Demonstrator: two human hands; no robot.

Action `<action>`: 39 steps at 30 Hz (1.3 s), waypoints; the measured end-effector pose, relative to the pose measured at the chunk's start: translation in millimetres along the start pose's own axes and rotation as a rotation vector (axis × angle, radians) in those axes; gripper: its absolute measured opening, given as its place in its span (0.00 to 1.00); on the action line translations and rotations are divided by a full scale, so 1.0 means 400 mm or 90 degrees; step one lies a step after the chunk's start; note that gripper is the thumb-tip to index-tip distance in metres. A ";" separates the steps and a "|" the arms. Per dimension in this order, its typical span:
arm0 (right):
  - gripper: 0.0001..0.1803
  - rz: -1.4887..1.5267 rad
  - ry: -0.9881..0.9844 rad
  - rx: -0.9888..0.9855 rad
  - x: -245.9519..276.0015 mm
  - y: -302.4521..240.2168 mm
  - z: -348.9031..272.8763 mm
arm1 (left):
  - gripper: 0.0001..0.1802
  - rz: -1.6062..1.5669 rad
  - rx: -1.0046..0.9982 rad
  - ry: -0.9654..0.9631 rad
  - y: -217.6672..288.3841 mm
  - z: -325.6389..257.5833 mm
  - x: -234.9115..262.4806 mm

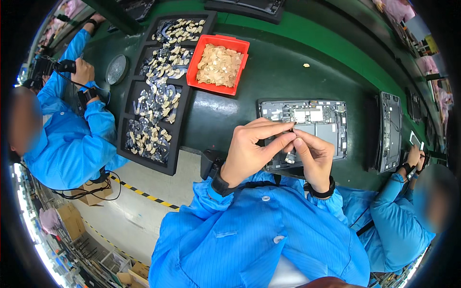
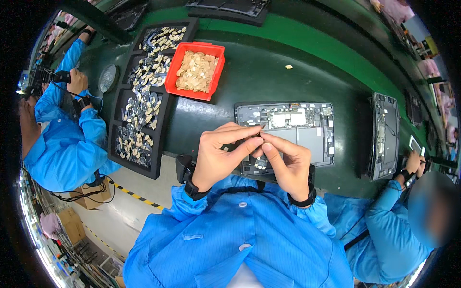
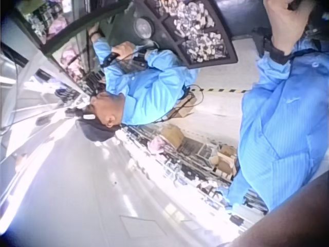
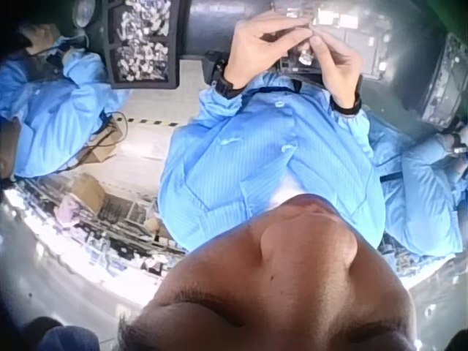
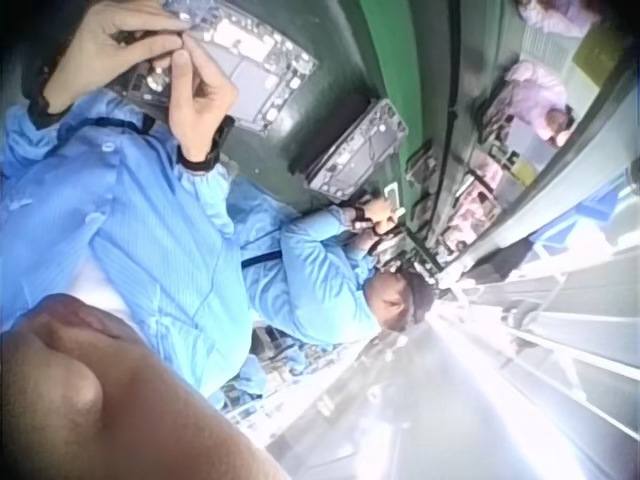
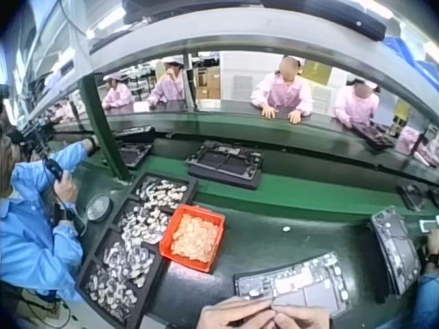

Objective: The recorder is assembling internal electronic components into tablet computer housings on an industrial assembly line.

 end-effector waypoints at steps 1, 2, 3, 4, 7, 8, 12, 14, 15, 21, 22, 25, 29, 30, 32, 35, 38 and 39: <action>0.15 0.001 -0.008 -0.017 0.001 0.003 -0.001 | 0.14 0.006 0.011 -0.019 -0.006 -0.002 0.003; 0.15 0.001 -0.008 -0.019 0.004 0.002 0.001 | 0.14 0.013 0.021 -0.039 -0.012 -0.004 0.007; 0.14 -0.029 -0.028 -0.012 0.005 0.000 0.005 | 0.14 0.012 0.023 -0.038 -0.011 -0.002 0.016; 0.14 -0.059 -0.047 -0.004 0.002 -0.003 0.007 | 0.12 0.028 0.013 -0.051 -0.004 0.002 0.023; 0.13 -0.067 -0.043 -0.008 -0.006 -0.001 0.009 | 0.09 0.070 -0.026 -0.051 0.004 0.007 0.030; 0.13 -0.068 -0.045 -0.009 -0.009 -0.001 0.011 | 0.08 0.097 -0.056 -0.039 0.010 0.008 0.033; 0.12 -0.080 -0.014 -0.007 -0.031 0.003 0.021 | 0.05 0.147 -0.113 -0.002 0.030 0.023 0.059; 0.12 -0.060 0.007 -0.005 -0.032 0.000 0.025 | 0.04 0.309 -0.127 -0.005 0.026 0.043 0.097; 0.13 -0.015 0.039 -0.093 -0.022 0.008 0.026 | 0.04 0.348 -0.124 0.065 0.006 0.055 0.121; 0.17 -0.061 0.056 -0.087 -0.013 0.024 0.061 | 0.08 0.446 -0.140 0.281 -0.005 0.124 0.198; 0.17 -0.061 0.055 -0.089 -0.010 0.028 0.063 | 0.11 0.432 -0.182 0.186 0.010 0.105 0.172; 0.15 -0.085 0.045 -0.128 -0.010 0.035 0.057 | 0.15 0.372 -0.284 0.036 0.039 0.032 0.088; 0.11 -0.210 -0.001 -0.089 -0.009 0.024 0.042 | 0.15 0.317 -0.249 -0.010 0.013 0.017 0.037; 0.11 -0.299 -0.020 -0.060 -0.010 0.016 0.042 | 0.15 0.317 -0.249 -0.009 0.012 0.019 0.040; 0.11 -0.353 -0.029 -0.039 -0.027 -0.008 0.045 | 0.15 0.327 -0.281 -0.052 0.012 0.023 0.044; 0.11 -0.423 -0.058 -0.031 -0.045 -0.033 0.045 | 0.15 0.335 -0.339 -0.112 -0.003 0.023 0.043; 0.11 -0.441 -0.103 -0.031 -0.060 -0.043 0.045 | 0.14 0.321 -0.415 -0.114 0.011 0.034 0.059; 0.12 -0.442 -0.131 -0.017 -0.067 -0.044 0.044 | 0.14 0.321 -0.415 -0.116 0.011 0.037 0.063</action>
Point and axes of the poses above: each hand's wrist, its own z-axis towards the middle knuckle, its own x-axis out of the back of the hand, y = z × x, the point moved 5 cm from there along z, towards the middle knuckle, and after that the axes turned 12 degrees about z, right-handed, at the moved point
